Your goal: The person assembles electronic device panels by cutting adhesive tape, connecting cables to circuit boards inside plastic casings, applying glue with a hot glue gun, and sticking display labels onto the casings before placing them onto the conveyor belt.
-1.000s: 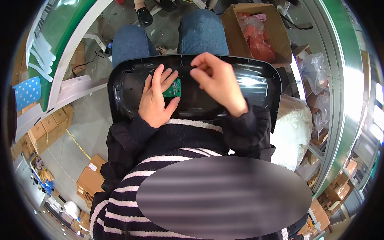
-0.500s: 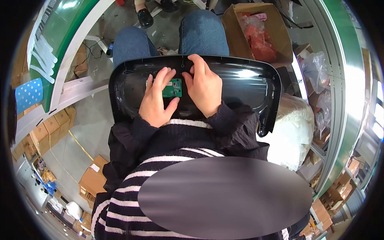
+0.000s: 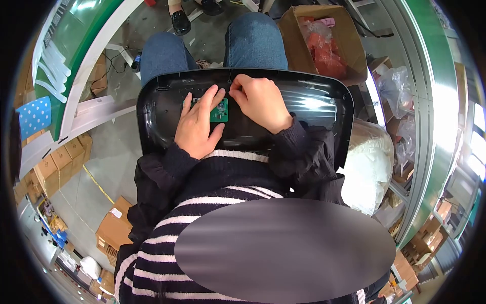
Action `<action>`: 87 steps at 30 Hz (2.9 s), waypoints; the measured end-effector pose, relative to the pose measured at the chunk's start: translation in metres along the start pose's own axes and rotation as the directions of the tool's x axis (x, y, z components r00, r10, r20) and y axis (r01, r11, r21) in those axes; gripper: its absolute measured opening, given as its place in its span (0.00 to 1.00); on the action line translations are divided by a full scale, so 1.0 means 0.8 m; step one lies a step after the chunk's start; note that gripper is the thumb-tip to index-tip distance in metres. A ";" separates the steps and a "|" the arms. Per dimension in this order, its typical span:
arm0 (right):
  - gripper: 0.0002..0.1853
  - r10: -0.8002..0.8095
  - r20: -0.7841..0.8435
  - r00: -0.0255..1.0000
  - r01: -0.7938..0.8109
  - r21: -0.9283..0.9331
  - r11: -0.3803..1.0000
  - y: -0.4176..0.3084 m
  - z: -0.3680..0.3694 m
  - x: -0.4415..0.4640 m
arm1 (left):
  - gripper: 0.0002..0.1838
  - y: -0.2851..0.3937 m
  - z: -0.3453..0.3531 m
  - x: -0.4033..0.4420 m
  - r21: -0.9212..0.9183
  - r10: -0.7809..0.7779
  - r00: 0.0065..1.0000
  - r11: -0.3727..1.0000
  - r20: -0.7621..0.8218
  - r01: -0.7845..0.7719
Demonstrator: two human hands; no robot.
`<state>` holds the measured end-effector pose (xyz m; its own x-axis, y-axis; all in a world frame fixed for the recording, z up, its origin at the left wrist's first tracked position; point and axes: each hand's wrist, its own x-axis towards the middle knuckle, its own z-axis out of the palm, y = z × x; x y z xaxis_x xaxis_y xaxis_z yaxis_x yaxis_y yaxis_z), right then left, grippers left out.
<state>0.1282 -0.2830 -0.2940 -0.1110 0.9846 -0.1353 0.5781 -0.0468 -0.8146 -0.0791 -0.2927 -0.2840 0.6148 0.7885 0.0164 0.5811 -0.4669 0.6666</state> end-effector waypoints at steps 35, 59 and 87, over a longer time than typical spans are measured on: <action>0.25 -0.195 0.046 0.980 0.131 -0.883 0.450 -0.025 0.061 -0.040 | 0.48 -0.008 0.009 -0.001 0.037 -0.043 0.998 0.998 0.053 0.041; 0.15 0.143 0.009 0.990 -0.089 0.822 0.563 -0.096 0.018 -0.043 | 0.27 0.021 -0.052 -0.019 -0.833 -0.126 0.982 -0.552 0.141 0.048; 0.02 -0.464 0.053 0.884 0.458 -0.293 0.840 -0.076 0.032 0.070 | 0.32 -0.034 -0.036 -0.028 0.190 -0.104 0.955 0.969 -0.279 0.161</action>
<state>0.0664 -0.2290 -0.2664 -0.4091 0.8835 0.2280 0.6711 0.4607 -0.5809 -0.1244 -0.2863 -0.2813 0.3779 0.9129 0.1543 0.7628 -0.4014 0.5070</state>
